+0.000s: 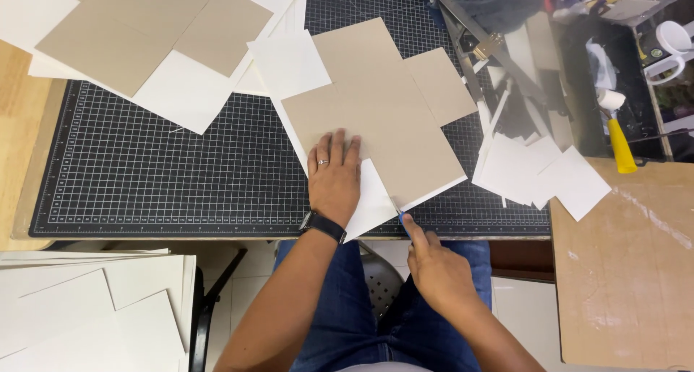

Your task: Cutting out box templates from cardboard sheets using a utility knife on a cutting mat

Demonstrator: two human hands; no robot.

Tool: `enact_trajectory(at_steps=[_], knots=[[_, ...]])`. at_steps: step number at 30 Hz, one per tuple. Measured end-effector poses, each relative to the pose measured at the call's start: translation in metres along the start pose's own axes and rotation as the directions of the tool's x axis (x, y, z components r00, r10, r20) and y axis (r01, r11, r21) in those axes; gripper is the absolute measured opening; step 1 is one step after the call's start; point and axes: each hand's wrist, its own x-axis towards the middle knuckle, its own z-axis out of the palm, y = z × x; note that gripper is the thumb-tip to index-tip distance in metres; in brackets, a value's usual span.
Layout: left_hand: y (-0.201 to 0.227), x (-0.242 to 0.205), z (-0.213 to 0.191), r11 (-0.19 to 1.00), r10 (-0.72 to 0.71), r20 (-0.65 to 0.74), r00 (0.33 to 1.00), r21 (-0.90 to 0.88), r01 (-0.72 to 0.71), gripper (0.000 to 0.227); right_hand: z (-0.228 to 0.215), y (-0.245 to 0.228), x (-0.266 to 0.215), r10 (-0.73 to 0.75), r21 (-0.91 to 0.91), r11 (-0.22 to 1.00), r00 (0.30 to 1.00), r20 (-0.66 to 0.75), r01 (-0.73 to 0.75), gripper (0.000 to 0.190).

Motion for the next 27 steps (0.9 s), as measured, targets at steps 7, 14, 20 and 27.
enact_trajectory(at_steps=[7, 14, 20, 27], knots=[[0.000, 0.000, -0.002, 1.000, 0.005, -0.010, 1.000, 0.004, -0.005, 0.047, 0.005, 0.010, -0.016, 0.002, -0.013, 1.000, 1.000, 0.001, -0.002, 0.064], [0.000, 0.002, -0.002, 1.000, 0.019, -0.044, 0.999, 0.021, -0.018, 0.046, 0.012, 0.022, -0.031, 0.024, 0.001, 1.000, 1.000, 0.014, -0.024, 0.065], [-0.007, 0.016, -0.010, 0.997, 0.057, -0.074, 0.996, -0.044, -0.061, 0.043, -0.067, 0.010, -0.037, 0.116, 0.281, 0.943, 0.967, 0.229, -0.179, 0.059], [-0.064, 0.092, 0.032, 0.998, -0.047, 0.107, 0.993, 0.038, 0.043, 0.069, -0.020, 0.033, 0.021, 0.347, 0.948, 0.199, 0.887, -0.305, 0.249, 0.056]])
